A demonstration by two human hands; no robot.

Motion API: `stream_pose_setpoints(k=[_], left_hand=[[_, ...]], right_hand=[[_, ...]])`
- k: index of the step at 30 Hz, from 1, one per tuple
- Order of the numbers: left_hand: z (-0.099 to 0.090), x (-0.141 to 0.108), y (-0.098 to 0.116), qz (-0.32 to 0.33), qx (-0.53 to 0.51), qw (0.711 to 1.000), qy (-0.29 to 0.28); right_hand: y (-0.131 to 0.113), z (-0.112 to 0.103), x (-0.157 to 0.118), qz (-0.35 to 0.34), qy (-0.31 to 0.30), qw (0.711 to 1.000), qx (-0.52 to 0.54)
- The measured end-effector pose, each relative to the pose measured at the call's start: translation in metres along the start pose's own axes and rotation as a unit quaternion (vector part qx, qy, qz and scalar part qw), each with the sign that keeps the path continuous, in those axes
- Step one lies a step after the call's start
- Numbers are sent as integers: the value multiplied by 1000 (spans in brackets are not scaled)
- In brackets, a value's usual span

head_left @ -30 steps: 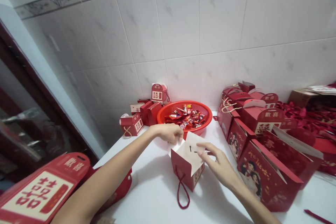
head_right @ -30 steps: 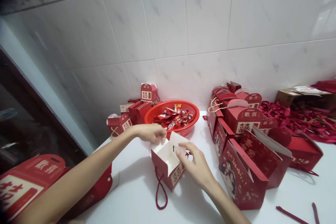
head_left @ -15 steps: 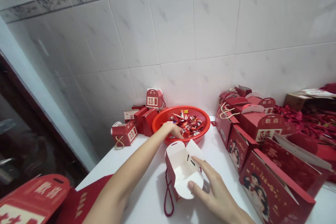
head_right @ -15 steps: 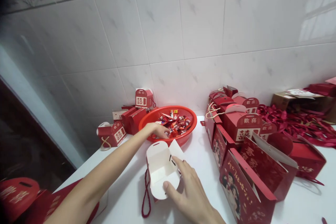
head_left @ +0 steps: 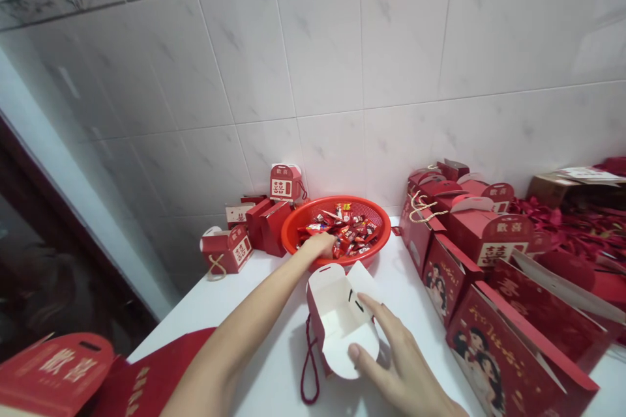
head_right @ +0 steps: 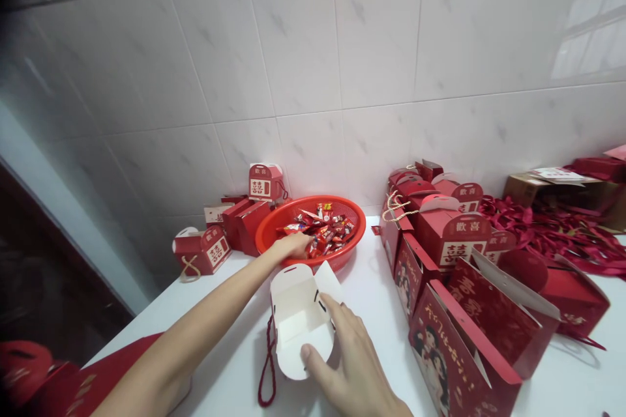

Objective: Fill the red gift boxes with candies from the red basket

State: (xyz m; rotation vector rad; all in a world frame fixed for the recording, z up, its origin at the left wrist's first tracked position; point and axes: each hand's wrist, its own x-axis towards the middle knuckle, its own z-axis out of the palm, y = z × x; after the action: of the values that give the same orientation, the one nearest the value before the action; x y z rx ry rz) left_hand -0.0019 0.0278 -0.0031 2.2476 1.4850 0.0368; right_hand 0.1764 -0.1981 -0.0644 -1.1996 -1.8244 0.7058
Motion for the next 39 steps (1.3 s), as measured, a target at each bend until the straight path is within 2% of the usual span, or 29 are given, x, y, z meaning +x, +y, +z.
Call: stream_pose_setpoints(k=[3,6,12,18,22,28,32,39], left_hand=[[-7,-7,2,-47,-62,995,66],[-12,-15,2,-64,-171,977,111],[-17,-22,3,-41,-371,918,132],[-17,-27,3,-10,-472,877,93],[-17,-31,4,4,-505,861,58],[-16,-30,1,39,-580,813,28],[-17,-29,0,67,-603,795,4],[-25,-43,19,165,-611,772,-54]], right_hand=[[1,-1,1,13,9,1000,3],[2,-1,2,18,13,1000,13],[4,-5,3,24,22,999,9],[5,-10,7,28,45,999,-9],[8,-12,9,19,64,998,-10],[10,-15,10,11,81,997,-5],[10,-18,12,10,93,996,-3],[13,-19,13,29,93,995,-2]])
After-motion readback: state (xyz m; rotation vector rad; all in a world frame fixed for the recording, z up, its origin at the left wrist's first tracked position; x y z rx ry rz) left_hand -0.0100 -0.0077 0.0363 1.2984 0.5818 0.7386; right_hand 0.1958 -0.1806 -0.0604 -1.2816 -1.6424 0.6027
